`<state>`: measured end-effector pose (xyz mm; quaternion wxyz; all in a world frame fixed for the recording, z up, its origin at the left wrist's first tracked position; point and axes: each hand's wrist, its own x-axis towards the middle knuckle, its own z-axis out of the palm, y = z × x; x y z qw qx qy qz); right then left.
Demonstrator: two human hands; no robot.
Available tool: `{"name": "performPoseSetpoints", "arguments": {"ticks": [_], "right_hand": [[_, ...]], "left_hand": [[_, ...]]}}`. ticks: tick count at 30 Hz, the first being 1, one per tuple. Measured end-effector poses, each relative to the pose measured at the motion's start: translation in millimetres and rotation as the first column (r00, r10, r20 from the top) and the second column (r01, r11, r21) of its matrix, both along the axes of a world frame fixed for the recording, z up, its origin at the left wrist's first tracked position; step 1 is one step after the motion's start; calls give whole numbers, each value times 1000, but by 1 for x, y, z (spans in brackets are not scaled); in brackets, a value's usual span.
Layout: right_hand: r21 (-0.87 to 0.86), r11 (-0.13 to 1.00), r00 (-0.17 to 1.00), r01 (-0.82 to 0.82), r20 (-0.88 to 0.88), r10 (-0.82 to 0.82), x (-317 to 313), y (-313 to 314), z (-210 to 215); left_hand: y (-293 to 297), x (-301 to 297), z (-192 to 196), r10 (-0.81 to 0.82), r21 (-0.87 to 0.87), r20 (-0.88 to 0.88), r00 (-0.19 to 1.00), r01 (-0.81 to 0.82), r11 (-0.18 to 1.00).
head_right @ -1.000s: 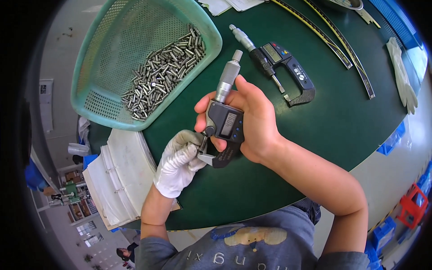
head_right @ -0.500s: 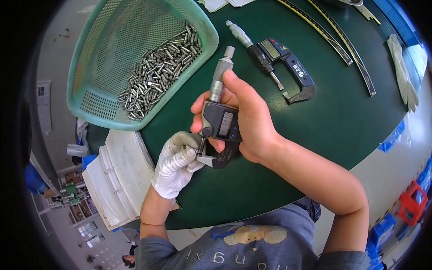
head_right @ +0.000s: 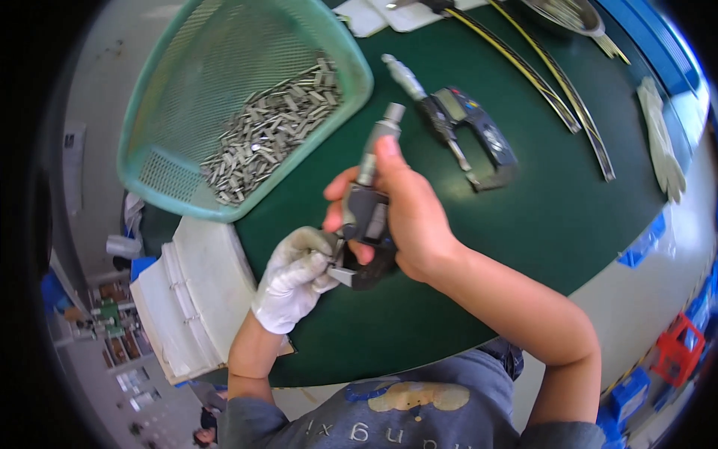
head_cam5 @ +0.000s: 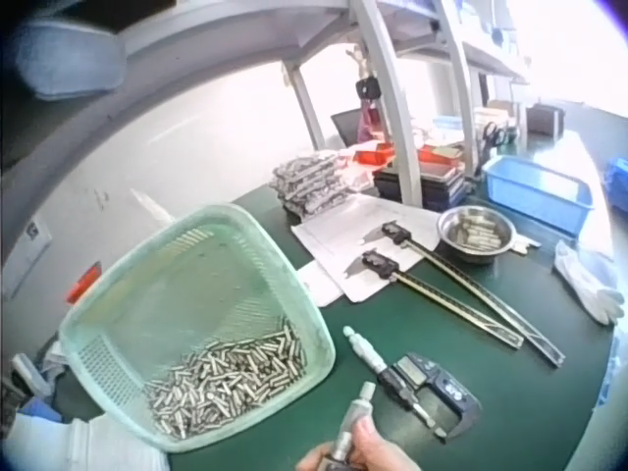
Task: Measure small metal pins using a digital micrometer.
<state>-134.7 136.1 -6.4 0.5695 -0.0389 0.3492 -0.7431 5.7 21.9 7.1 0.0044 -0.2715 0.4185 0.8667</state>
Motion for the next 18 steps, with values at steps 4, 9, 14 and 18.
{"name": "performPoseSetpoints", "arguments": {"ticks": [4, 9, 14, 18], "right_hand": [[5, 1000, 997, 18, 70, -19, 1, 3, 1], [5, 1000, 997, 21, 75, -22, 3, 4, -1], [13, 1000, 999, 9, 43, -9, 4, 3, 2], [22, 1000, 1000, -2, 12, 2, 4, 2, 1]], "left_hand": [[-7, 0, -1, -29, 8, 27, 999, 28, 1000], [-44, 3, 5, 397, 72, -33, 917, -394, 916], [-81, 9, -4, 552, -876, -120, 825, -349, 332], [-88, -1, -14, 512, -999, -39, 858, -47, 2]]}}
